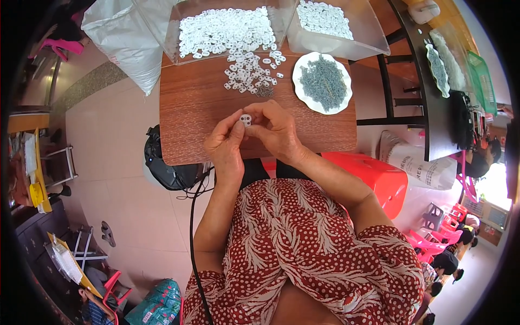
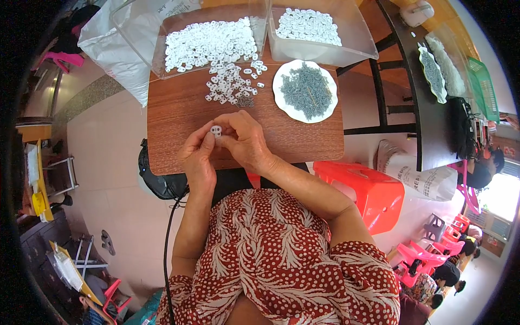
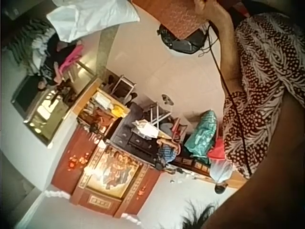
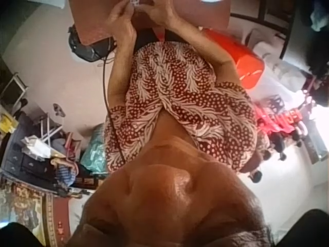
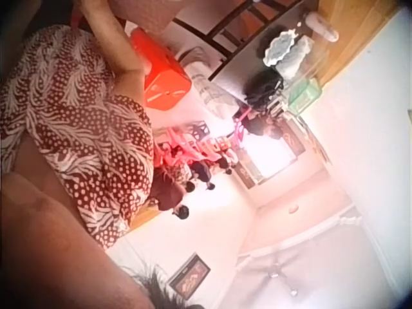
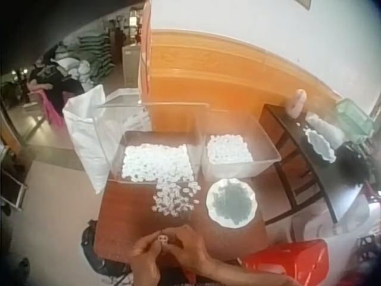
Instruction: Inserting small metal pins into white plastic electrical connector housings.
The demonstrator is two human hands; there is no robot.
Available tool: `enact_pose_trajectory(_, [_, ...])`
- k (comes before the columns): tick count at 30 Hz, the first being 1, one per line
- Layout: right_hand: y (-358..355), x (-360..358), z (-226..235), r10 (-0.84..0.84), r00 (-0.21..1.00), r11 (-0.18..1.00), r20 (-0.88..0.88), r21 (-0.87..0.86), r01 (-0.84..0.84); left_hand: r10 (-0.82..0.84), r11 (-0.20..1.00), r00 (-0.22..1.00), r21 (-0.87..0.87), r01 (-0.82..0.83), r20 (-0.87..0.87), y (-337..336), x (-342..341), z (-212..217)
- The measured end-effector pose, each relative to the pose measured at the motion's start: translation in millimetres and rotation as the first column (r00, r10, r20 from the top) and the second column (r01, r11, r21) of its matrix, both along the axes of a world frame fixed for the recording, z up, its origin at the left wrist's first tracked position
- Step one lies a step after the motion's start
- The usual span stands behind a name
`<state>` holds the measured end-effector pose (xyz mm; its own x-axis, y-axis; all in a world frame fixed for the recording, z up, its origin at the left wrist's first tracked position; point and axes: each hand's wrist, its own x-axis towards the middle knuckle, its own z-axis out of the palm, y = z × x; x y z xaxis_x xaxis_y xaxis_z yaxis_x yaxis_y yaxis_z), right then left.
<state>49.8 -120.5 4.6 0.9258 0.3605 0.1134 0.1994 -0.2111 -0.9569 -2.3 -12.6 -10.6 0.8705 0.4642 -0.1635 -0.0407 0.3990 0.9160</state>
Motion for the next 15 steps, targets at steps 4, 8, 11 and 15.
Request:
enact_pose_trajectory(4, [0, 1, -5, 0.047, 0.999, 0.999, 0.012, 0.025, -0.047, 0.01, 1.0, 1.0, 0.017, -0.011, 0.011, 1, -2, 5])
enact_pose_trajectory(8, [4, -1, -6, 0.063, 0.998, 0.994, 0.026, 0.084, -0.065, 0.036, 0.979, 0.998, 0.198, -0.044, 0.047, 1, -3, 3])
enact_pose_trajectory(11, [6, -4, -6, 0.052, 0.998, 0.981, -0.028, 0.186, -0.046, 0.04, 0.975, 0.996, 0.214, -0.057, 0.084, 0, -4, 6])
enact_pose_trajectory(15, [8, -6, 4, 0.005, 0.98, 0.998, 0.197, 0.056, -0.017, 0.061, 0.98, 0.991, 0.183, -0.082, 0.117, -2, -6, 8])
